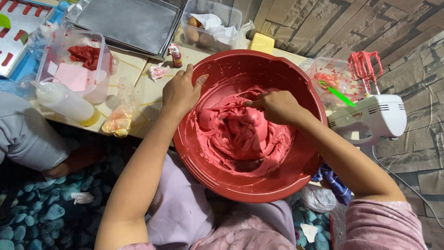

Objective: Mixing and folding pink dough in a large red bowl using two spatulas to ensure even consistency.

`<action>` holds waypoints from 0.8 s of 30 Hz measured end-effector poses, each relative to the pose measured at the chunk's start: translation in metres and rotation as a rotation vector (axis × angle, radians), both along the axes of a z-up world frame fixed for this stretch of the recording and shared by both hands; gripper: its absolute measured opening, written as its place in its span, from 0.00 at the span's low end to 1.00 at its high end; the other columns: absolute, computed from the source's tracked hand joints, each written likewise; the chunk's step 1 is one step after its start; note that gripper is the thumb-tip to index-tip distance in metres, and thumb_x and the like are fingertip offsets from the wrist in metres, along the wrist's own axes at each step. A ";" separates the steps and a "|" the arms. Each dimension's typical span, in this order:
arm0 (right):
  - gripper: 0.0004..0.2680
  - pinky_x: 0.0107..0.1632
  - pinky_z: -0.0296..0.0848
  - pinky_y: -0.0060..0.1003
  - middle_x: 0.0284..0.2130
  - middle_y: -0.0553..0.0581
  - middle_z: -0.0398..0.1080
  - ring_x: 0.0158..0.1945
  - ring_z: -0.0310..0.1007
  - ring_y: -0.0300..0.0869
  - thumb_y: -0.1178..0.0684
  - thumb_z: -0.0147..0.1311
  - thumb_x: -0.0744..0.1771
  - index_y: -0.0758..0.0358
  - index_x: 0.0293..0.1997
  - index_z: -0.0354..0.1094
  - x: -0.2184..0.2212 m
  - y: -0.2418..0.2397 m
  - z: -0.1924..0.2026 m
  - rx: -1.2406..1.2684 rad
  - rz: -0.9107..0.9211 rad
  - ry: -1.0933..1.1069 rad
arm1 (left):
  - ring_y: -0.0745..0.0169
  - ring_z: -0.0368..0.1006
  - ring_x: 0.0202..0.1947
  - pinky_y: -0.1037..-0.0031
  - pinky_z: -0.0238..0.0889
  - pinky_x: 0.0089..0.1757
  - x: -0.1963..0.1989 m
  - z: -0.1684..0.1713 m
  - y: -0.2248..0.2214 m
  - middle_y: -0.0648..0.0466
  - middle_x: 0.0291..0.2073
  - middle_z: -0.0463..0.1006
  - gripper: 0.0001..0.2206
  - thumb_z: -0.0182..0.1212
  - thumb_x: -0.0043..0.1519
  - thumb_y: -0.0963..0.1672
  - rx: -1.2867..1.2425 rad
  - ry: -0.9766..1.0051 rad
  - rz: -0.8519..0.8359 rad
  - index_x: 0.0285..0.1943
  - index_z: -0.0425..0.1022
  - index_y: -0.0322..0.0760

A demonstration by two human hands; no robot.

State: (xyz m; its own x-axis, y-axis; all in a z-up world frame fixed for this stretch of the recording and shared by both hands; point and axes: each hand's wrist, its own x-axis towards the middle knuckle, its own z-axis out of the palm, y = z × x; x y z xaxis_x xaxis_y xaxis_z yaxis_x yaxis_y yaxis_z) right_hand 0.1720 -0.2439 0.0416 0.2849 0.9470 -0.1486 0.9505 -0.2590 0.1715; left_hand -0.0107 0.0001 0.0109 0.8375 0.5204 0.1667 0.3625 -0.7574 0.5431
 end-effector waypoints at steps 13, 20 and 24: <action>0.34 0.17 0.58 0.40 0.33 0.42 0.73 0.23 0.70 0.44 0.66 0.45 0.57 0.33 0.69 0.66 -0.032 -0.121 0.064 0.077 0.018 -0.221 | 0.32 0.74 0.49 0.46 0.72 0.39 0.013 -0.005 0.002 0.34 0.56 0.74 0.33 0.40 0.71 0.59 -0.047 0.085 0.063 0.76 0.58 0.34; 0.23 0.33 0.78 0.44 0.33 0.40 0.73 0.29 0.79 0.49 0.53 0.45 0.62 0.24 0.61 0.70 0.011 -0.071 -0.009 0.088 -0.296 -0.199 | 0.32 0.77 0.52 0.50 0.72 0.46 0.005 -0.007 0.001 0.32 0.48 0.78 0.32 0.45 0.73 0.57 0.023 -0.068 -0.002 0.70 0.68 0.25; 0.21 0.41 0.80 0.49 0.40 0.46 0.77 0.39 0.82 0.54 0.54 0.43 0.64 0.31 0.62 0.69 0.001 -0.029 -0.014 -0.001 -0.263 0.032 | 0.33 0.76 0.53 0.52 0.72 0.48 0.004 0.001 -0.001 0.31 0.50 0.77 0.32 0.44 0.73 0.57 0.002 -0.051 -0.030 0.70 0.67 0.24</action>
State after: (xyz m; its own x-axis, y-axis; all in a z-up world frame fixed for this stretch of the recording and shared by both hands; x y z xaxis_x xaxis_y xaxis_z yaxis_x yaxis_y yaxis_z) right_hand 0.1732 -0.2726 0.0279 0.5163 0.8409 -0.1621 0.8555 -0.4978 0.1424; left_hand -0.0067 -0.0008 0.0123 0.8432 0.4947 0.2104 0.3117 -0.7688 0.5583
